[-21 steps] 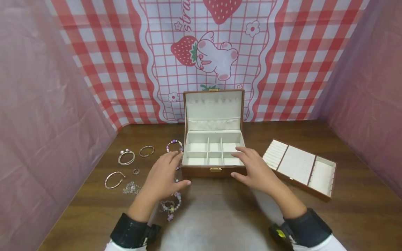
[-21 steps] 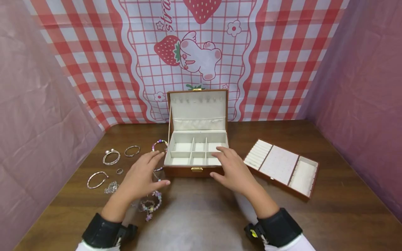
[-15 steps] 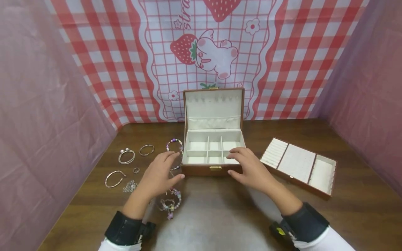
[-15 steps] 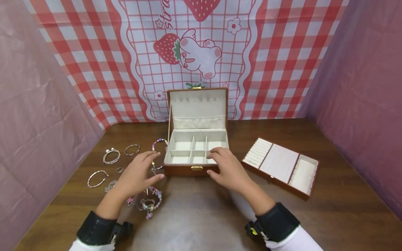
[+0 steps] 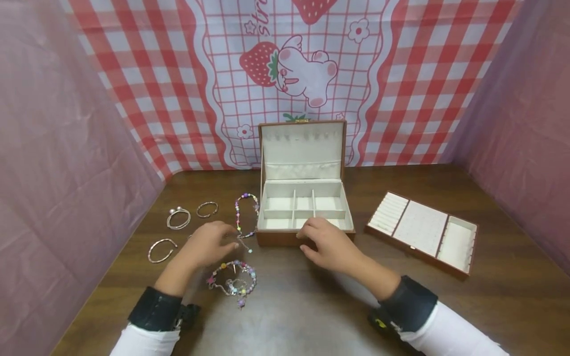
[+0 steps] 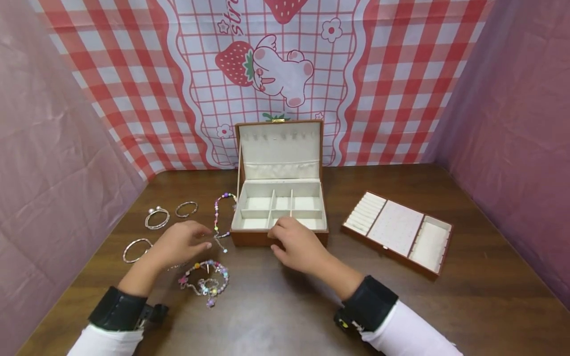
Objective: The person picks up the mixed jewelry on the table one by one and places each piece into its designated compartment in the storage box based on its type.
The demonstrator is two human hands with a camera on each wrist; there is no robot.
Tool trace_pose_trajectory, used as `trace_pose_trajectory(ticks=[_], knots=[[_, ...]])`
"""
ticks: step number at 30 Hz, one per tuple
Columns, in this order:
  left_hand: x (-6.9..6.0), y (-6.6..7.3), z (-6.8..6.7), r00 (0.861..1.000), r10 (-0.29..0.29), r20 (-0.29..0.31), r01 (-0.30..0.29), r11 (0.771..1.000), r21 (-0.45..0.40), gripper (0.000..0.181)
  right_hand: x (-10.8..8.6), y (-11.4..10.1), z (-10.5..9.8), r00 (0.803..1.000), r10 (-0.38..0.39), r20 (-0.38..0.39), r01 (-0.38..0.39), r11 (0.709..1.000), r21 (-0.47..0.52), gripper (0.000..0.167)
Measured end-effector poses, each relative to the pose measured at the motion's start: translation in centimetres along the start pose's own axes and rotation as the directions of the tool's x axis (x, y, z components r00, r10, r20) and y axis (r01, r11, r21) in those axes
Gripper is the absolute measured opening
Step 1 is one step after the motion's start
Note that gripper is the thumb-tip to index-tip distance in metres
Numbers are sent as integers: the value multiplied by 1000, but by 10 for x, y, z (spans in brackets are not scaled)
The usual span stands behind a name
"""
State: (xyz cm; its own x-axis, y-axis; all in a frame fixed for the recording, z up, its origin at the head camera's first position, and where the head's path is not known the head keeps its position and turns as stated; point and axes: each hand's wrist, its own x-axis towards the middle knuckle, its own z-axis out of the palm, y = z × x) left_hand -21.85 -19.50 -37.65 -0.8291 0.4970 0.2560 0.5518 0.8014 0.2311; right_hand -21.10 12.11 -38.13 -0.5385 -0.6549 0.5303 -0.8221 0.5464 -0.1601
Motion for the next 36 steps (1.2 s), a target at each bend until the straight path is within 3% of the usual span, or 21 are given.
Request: trace_pose_trajectory(ticks=[4, 9, 15, 21, 28, 36], knots=[[-4, -4, -1, 995, 59, 79, -55, 997, -60, 16, 4, -10, 8, 998, -4, 64, 3, 1000, 20, 20], [-7, -7, 2, 976, 138, 168, -121, 987, -108, 13, 9, -18, 15, 995, -29, 94, 26, 999, 28, 21], [-4, -9, 10, 959, 190, 213, -167, 979, -121, 14, 12, -21, 23, 992, -47, 115, 42, 998, 46, 20], [-1, -10, 16, 951, 222, 216, -194, 970, -143, 14, 15, -25, 21, 995, -27, 96, 22, 998, 52, 18], [3, -7, 21, 948, 212, 237, -184, 974, -135, 10, 13, -24, 21, 996, -24, 89, 21, 999, 39, 16], [7, -3, 12, 955, 228, 188, -196, 965, -173, 11, 14, -22, 20, 997, -12, 74, 7, 998, 58, 13]])
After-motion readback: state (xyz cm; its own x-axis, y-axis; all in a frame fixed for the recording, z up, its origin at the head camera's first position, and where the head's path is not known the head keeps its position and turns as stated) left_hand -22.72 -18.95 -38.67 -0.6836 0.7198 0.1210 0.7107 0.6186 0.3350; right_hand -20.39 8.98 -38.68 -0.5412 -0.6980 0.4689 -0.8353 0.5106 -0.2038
